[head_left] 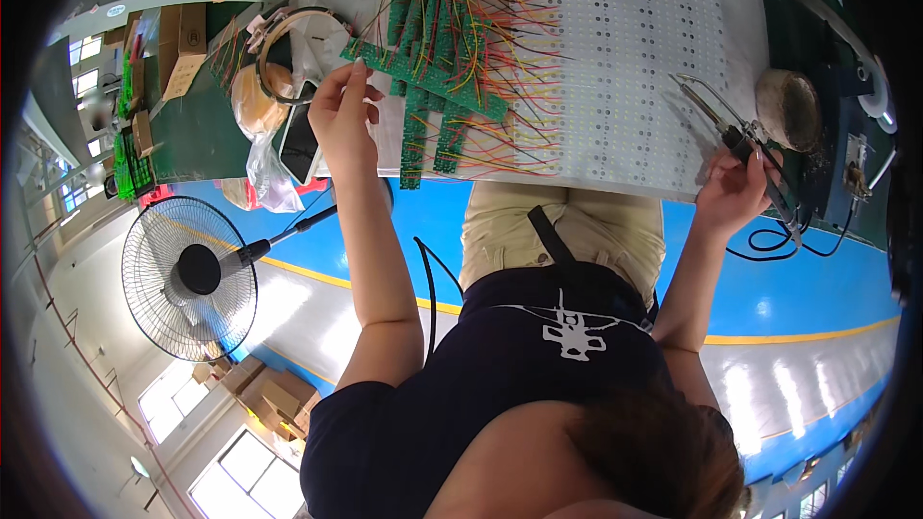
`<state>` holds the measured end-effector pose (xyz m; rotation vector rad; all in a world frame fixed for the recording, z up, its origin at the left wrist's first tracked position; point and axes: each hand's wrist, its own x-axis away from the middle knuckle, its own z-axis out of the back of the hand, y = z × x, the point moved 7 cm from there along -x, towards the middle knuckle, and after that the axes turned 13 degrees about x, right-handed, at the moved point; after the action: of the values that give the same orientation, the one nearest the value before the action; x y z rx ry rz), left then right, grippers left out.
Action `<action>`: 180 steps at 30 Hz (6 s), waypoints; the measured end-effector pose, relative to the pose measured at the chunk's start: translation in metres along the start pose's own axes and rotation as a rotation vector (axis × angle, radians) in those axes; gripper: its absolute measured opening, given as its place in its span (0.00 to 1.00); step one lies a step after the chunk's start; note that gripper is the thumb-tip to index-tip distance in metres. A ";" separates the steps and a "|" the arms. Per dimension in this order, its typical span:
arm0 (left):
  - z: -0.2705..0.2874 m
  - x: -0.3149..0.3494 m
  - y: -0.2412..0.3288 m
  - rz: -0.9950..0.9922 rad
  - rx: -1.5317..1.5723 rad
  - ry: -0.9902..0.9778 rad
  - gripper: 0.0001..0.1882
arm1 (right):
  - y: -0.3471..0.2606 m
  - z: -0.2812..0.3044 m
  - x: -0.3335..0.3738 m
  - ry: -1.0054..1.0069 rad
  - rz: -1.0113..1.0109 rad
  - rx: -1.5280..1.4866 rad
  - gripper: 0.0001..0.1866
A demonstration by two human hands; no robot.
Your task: The person solders electrical wires onto small circuit boards using a soldering iron. The circuit boards are part of a large LED panel array.
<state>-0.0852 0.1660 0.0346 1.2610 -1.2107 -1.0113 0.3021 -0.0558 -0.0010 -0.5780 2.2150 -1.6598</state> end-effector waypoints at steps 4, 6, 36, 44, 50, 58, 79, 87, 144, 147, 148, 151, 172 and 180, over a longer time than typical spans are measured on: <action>-0.011 0.004 0.016 -0.106 -0.015 -0.002 0.09 | -0.005 -0.003 0.000 -0.018 0.019 0.014 0.03; -0.018 0.005 0.022 -0.129 -0.015 -0.019 0.10 | -0.005 -0.001 0.001 0.011 0.011 0.022 0.03; -0.153 -0.039 0.008 0.134 -0.302 -0.831 0.12 | 0.003 0.001 0.002 -0.039 -0.008 -0.014 0.05; -0.157 -0.045 0.004 -0.155 -0.497 -0.765 0.10 | 0.003 0.005 0.001 -0.030 0.006 -0.039 0.04; -0.168 -0.031 0.040 -0.566 -0.727 -0.713 0.08 | -0.022 -0.015 -0.003 -0.051 -0.004 -0.008 0.05; -0.199 -0.030 0.052 -0.932 -0.749 -1.049 0.06 | -0.042 -0.083 -0.057 -0.208 0.051 -0.015 0.07; -0.232 -0.008 0.036 -0.965 -1.046 -1.324 0.06 | -0.027 -0.092 -0.059 -0.289 0.079 -0.021 0.07; -0.216 -0.026 0.029 -0.865 -1.007 -1.294 0.08 | -0.062 -0.092 -0.056 -0.284 0.145 -0.017 0.12; -0.227 -0.100 0.016 -0.306 -0.621 -1.410 0.05 | 0.008 -0.132 -0.109 -0.107 0.141 0.097 0.07; -0.230 -0.097 0.010 -0.343 -0.699 -1.435 0.05 | 0.008 -0.129 -0.110 -0.105 0.160 0.102 0.08; -0.231 -0.097 0.005 -0.350 -0.787 -1.402 0.05 | 0.008 -0.127 -0.109 -0.101 0.166 0.122 0.08; -0.236 -0.089 0.017 -0.580 -0.666 -1.365 0.06 | 0.004 -0.127 -0.108 -0.101 0.156 0.161 0.08; -0.240 -0.073 0.035 -0.810 -0.963 -1.289 0.06 | 0.002 -0.127 -0.111 -0.128 0.176 0.180 0.08; -0.253 -0.065 0.024 -0.834 -1.035 -1.302 0.06 | 0.007 -0.125 -0.113 -0.119 0.160 0.140 0.08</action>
<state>0.1546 0.2657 0.0711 0.0673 -0.6518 -2.8335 0.3401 0.1058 0.0280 -0.4386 1.9873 -1.6382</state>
